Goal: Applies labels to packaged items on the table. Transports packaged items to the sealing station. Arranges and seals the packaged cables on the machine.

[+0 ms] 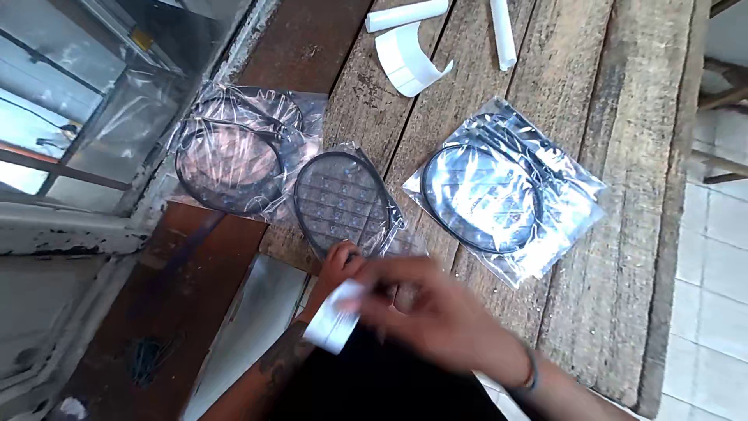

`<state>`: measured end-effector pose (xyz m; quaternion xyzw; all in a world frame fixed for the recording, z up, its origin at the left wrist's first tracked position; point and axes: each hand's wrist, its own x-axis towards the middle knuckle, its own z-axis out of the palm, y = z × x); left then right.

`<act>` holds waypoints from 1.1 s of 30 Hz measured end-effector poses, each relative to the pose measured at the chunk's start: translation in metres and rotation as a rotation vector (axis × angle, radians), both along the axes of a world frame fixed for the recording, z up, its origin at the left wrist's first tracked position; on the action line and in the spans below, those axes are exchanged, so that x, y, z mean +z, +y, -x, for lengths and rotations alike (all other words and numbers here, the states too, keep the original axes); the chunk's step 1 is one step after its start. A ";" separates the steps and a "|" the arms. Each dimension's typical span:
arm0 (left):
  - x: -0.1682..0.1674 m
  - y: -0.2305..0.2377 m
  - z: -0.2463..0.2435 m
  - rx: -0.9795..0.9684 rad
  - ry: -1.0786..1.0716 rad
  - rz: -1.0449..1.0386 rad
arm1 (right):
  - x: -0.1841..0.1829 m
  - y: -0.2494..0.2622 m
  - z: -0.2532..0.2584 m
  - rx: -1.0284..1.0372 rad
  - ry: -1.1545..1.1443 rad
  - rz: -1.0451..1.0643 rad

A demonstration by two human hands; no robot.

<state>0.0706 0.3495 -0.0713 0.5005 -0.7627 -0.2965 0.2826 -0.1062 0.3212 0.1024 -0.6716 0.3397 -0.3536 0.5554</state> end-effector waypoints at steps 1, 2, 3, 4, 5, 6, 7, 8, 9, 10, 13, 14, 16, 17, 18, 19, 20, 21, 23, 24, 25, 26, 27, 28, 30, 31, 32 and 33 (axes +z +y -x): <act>0.004 0.002 0.004 0.096 0.010 -0.008 | -0.006 -0.008 0.016 -0.188 0.072 0.068; 0.003 0.003 0.009 0.185 0.017 0.062 | -0.019 -0.014 0.034 -0.342 0.183 0.119; 0.005 0.003 0.013 0.264 0.056 0.085 | -0.037 -0.013 0.051 -0.426 0.332 0.134; 0.010 0.003 0.016 0.339 0.132 0.043 | -0.060 -0.005 0.062 -0.434 0.449 0.071; 0.019 0.002 0.019 0.401 0.224 -0.065 | -0.083 0.009 0.065 -0.396 0.518 -0.057; 0.029 0.001 0.022 0.450 0.319 -0.219 | -0.103 0.022 0.062 -0.375 0.549 -0.169; 0.036 -0.001 0.024 0.469 0.407 -0.376 | -0.119 0.031 0.053 -0.406 0.562 -0.230; 0.041 -0.004 0.026 0.460 0.480 -0.499 | -0.131 0.034 0.043 -0.488 0.559 -0.236; 0.044 -0.004 0.029 0.435 0.537 -0.589 | -0.138 0.032 0.034 -0.577 0.565 -0.215; 0.046 -0.003 0.033 0.403 0.571 -0.645 | -0.143 0.027 0.025 -0.616 0.582 -0.186; 0.048 0.004 0.046 0.328 0.647 -0.726 | -0.139 0.014 0.004 -0.330 0.787 -0.212; 0.047 0.006 0.049 0.307 0.666 -0.737 | -0.135 0.007 -0.001 -0.235 0.891 -0.243; 0.044 0.010 0.053 0.272 0.688 -0.726 | -0.132 -0.004 -0.005 -0.221 1.018 -0.300; 0.042 0.010 0.054 0.255 0.686 -0.723 | -0.134 -0.007 -0.005 -0.295 1.022 -0.302; 0.041 0.009 0.054 0.240 0.682 -0.721 | -0.135 -0.010 -0.006 -0.356 1.009 -0.314; 0.040 0.009 0.053 0.225 0.676 -0.722 | -0.138 -0.010 -0.006 -0.402 0.983 -0.317; 0.039 0.009 0.052 0.208 0.669 -0.728 | -0.142 -0.009 -0.006 -0.419 0.960 -0.315; 0.039 0.008 0.052 0.189 0.667 -0.736 | -0.145 -0.009 -0.006 -0.419 0.951 -0.308; 0.041 0.005 0.047 0.131 0.628 -0.705 | -0.150 -0.009 -0.005 -0.413 0.964 -0.258; 0.043 0.003 0.040 0.086 0.547 -0.610 | -0.150 -0.008 -0.006 -0.417 0.974 -0.216; 0.042 -0.001 0.029 0.037 0.395 -0.423 | -0.147 -0.008 -0.007 -0.412 0.986 -0.181; 0.038 -0.007 0.014 0.009 0.193 -0.182 | -0.141 -0.008 -0.009 -0.385 1.027 -0.193; 0.030 -0.016 -0.004 -0.009 0.000 -0.001 | -0.133 -0.009 -0.012 -0.352 1.074 -0.226; 0.020 -0.025 -0.022 -0.038 -0.172 0.081 | -0.131 -0.008 -0.015 -0.343 1.097 -0.226; 0.000 -0.033 -0.045 -0.088 -0.432 0.086 | -0.139 0.000 -0.010 -0.382 1.027 -0.108; -0.006 -0.034 -0.048 -0.099 -0.498 0.077 | -0.148 0.007 -0.001 -0.419 0.955 0.063; -0.009 -0.035 -0.049 -0.100 -0.531 0.078 | -0.159 0.016 0.011 -0.438 0.891 0.271; -0.010 -0.034 -0.048 -0.098 -0.543 0.085 | -0.168 0.026 0.025 -0.424 0.847 0.476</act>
